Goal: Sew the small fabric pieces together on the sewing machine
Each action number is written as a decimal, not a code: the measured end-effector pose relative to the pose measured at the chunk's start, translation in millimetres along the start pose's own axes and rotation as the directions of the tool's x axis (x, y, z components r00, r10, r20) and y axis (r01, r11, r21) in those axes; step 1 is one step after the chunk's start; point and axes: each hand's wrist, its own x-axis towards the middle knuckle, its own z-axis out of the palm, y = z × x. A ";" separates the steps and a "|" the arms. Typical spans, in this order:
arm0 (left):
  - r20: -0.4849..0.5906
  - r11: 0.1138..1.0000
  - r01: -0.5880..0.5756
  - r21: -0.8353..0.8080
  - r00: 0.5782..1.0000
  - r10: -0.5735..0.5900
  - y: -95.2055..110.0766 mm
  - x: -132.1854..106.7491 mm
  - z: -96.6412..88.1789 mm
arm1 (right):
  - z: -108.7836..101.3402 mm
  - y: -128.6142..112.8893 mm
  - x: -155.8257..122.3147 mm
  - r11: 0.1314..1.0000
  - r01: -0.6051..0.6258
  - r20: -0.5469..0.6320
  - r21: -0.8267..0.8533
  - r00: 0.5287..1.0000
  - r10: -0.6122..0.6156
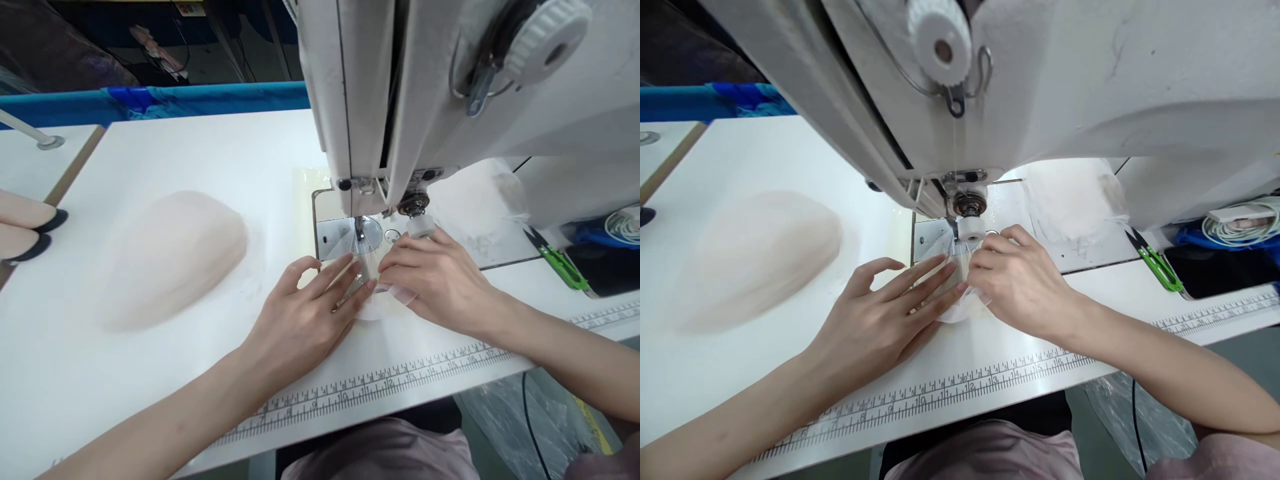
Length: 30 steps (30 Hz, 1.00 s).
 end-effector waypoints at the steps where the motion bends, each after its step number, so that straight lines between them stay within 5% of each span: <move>1: -0.005 1.000 0.007 -0.006 1.000 -0.007 -1.0 0.9 1.0 | 1.3 0.5 0.1 1.000 0.004 -0.016 -0.010 1.000 -0.004; 22: -0.137 0.984 0.175 0.021 0.976 -0.171 -20.9 17.3 20.0 | 28.7 15.7 8.4 0.979 -0.011 -0.219 -0.201 0.975 -0.034; 25: -0.048 0.953 0.270 -0.137 0.959 -0.279 -20.4 19.7 12.7 | 26.5 14.9 6.9 0.995 -0.014 -0.254 -0.100 0.967 -0.012; 30: 0.207 0.756 0.460 -0.465 0.887 -0.412 -34.1 33.2 4.0 | 23.7 18.5 11.1 0.972 -0.222 -0.218 0.078 0.948 0.234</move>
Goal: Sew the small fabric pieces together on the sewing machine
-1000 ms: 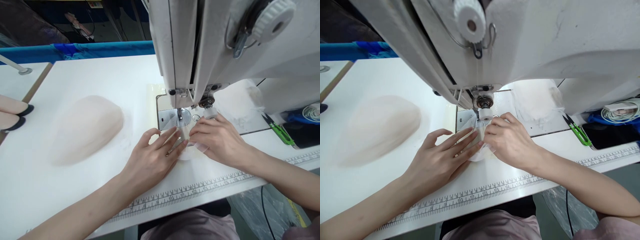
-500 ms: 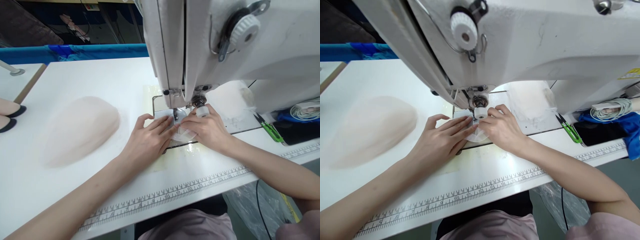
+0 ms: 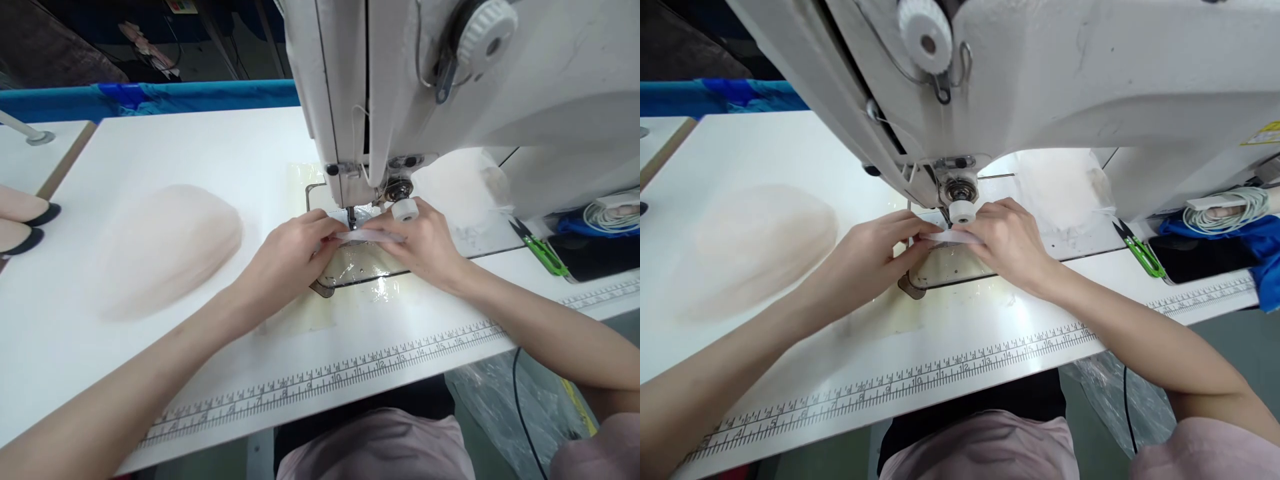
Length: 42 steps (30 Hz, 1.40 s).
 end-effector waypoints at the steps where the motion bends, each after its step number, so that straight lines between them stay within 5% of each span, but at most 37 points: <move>1: 0.024 0.999 0.009 -0.037 1.000 -0.008 -1.0 3.9 -1.4 | 0.1 0.3 1.4 1.000 -0.023 -0.003 -0.010 1.000 0.023; 11: 0.050 0.978 -0.083 -0.191 0.994 0.094 -4.8 11.0 -3.1 | -3.9 -2.2 0.2 0.998 -0.002 0.020 0.055 1.000 0.001; 16: -0.112 0.913 -0.331 0.239 0.924 0.365 -1.8 -13.0 13.4 | -5.8 -6.2 -7.6 0.983 0.177 0.056 0.041 0.982 -0.180; 19: -0.134 0.816 -0.337 0.470 0.887 0.443 5.1 -26.2 19.7 | -5.2 -8.2 -10.2 0.966 0.258 0.046 -0.027 0.965 -0.257; 26: -0.096 0.820 -0.305 0.485 0.913 0.397 14.2 -33.8 16.7 | -5.6 -9.3 -10.3 0.961 0.269 0.039 -0.068 0.963 -0.267; 42: -0.121 0.854 -0.246 0.458 0.935 0.334 -1.4 -16.7 19.3 | 5.0 0.5 -4.1 0.962 0.218 0.085 -0.166 0.975 -0.206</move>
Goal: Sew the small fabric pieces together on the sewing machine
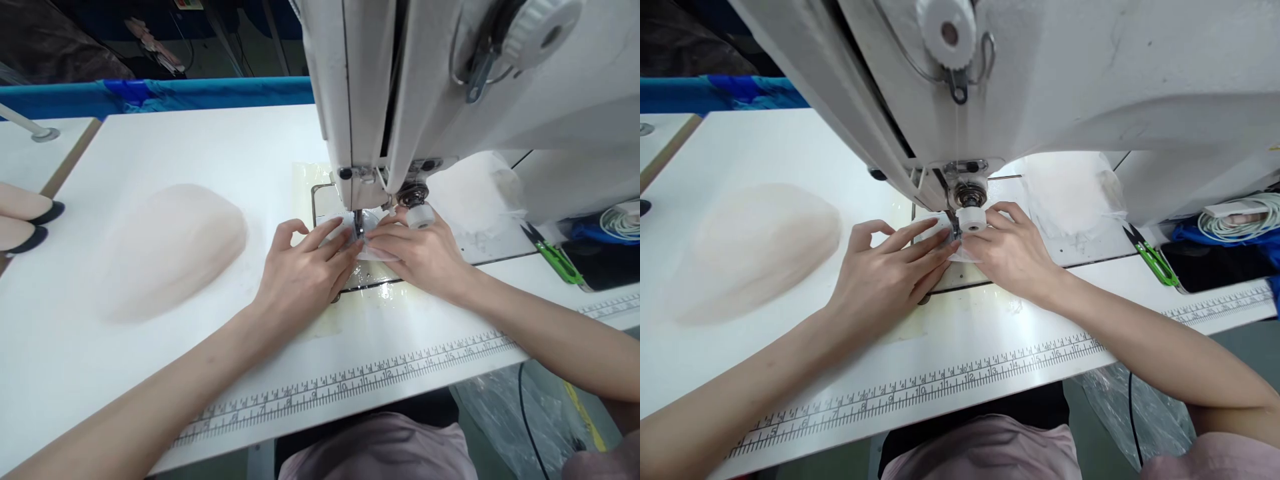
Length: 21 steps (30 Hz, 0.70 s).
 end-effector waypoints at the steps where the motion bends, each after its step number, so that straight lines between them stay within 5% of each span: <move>1: -0.003 1.000 0.007 0.002 1.000 -0.007 -0.1 0.1 0.3 | -0.4 -0.2 0.0 1.000 0.009 -0.012 -0.023 1.000 -0.010; 7: -0.027 0.999 -0.031 0.031 0.999 0.032 5.2 -6.3 -2.4 | -7.1 -5.5 -2.6 0.994 0.104 -0.023 -0.039 0.994 -0.105; 21: -0.053 0.999 -0.037 0.028 0.998 0.038 3.2 -5.9 -2.9 | -6.4 -3.8 -2.8 0.996 0.086 -0.025 -0.026 0.996 -0.086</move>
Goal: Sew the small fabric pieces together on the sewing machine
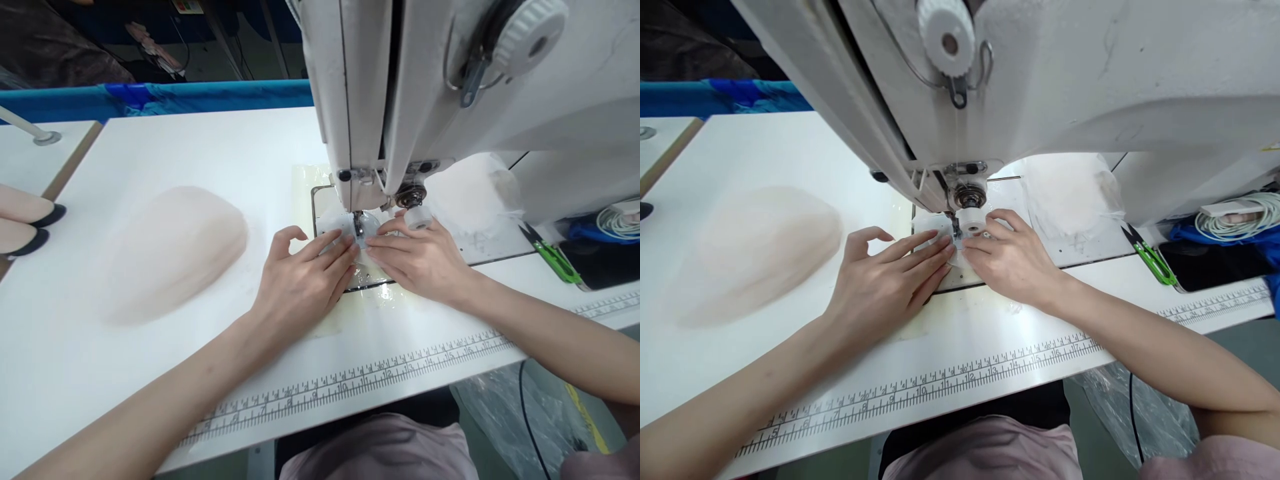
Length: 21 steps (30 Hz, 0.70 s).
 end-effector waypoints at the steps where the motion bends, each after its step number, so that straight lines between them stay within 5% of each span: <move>1: 0.010 1.000 0.003 -0.005 1.000 -0.003 -0.1 0.5 0.0 | 0.5 0.4 0.1 1.000 0.000 0.001 -0.001 1.000 0.000; 12: 0.144 0.995 0.081 -0.065 0.987 -0.071 -3.5 7.3 -2.3 | 4.9 3.5 2.9 0.998 -0.023 0.028 -0.057 0.999 0.024; 21: 0.013 0.997 0.056 -0.062 0.998 -0.055 -5.9 4.6 7.6 | 7.0 4.2 2.6 0.995 -0.012 -0.001 -0.095 1.000 0.012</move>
